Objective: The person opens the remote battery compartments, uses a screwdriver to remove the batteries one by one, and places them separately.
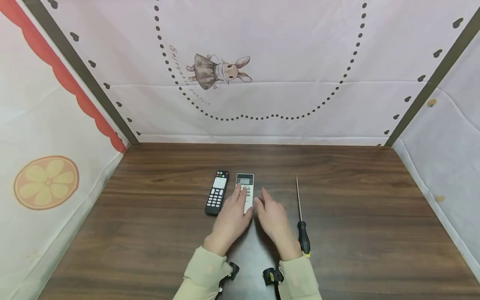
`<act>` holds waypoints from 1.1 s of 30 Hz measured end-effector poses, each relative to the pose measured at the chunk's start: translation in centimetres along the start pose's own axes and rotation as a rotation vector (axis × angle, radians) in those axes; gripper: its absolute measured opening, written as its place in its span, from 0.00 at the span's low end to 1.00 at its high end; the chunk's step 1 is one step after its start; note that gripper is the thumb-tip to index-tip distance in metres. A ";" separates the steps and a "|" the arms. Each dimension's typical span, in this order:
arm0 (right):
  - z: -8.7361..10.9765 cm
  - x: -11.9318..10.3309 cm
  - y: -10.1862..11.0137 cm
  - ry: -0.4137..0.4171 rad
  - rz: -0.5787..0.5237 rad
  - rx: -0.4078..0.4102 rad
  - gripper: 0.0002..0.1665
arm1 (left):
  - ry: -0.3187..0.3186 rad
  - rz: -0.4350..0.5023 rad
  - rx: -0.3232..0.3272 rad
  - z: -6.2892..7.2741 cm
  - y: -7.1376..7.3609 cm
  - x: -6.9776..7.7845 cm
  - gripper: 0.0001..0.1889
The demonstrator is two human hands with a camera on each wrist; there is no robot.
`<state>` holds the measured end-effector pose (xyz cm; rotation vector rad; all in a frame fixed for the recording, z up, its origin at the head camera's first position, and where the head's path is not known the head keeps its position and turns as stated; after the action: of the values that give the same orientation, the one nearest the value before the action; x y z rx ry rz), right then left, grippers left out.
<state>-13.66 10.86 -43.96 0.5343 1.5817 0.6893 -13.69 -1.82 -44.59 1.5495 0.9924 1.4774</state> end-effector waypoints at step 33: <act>-0.3 -0.4 -1.9 -0.036 -0.582 -0.016 0.34 | 0.048 0.021 0.098 0.7 0.6 -1.0 0.33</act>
<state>-13.83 9.14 -44.97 0.0569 1.5903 0.2471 -12.98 -2.98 -44.47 1.6041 1.0941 1.5061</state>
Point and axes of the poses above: each hand's wrist, its own z-axis away from the middle knuckle, its own y-axis out of the back of the hand, x = y × z, the point moved 1 cm from there along -z, towards the middle knuckle, and after that the axes turned 9 degrees about y, right-handed, at the moved point
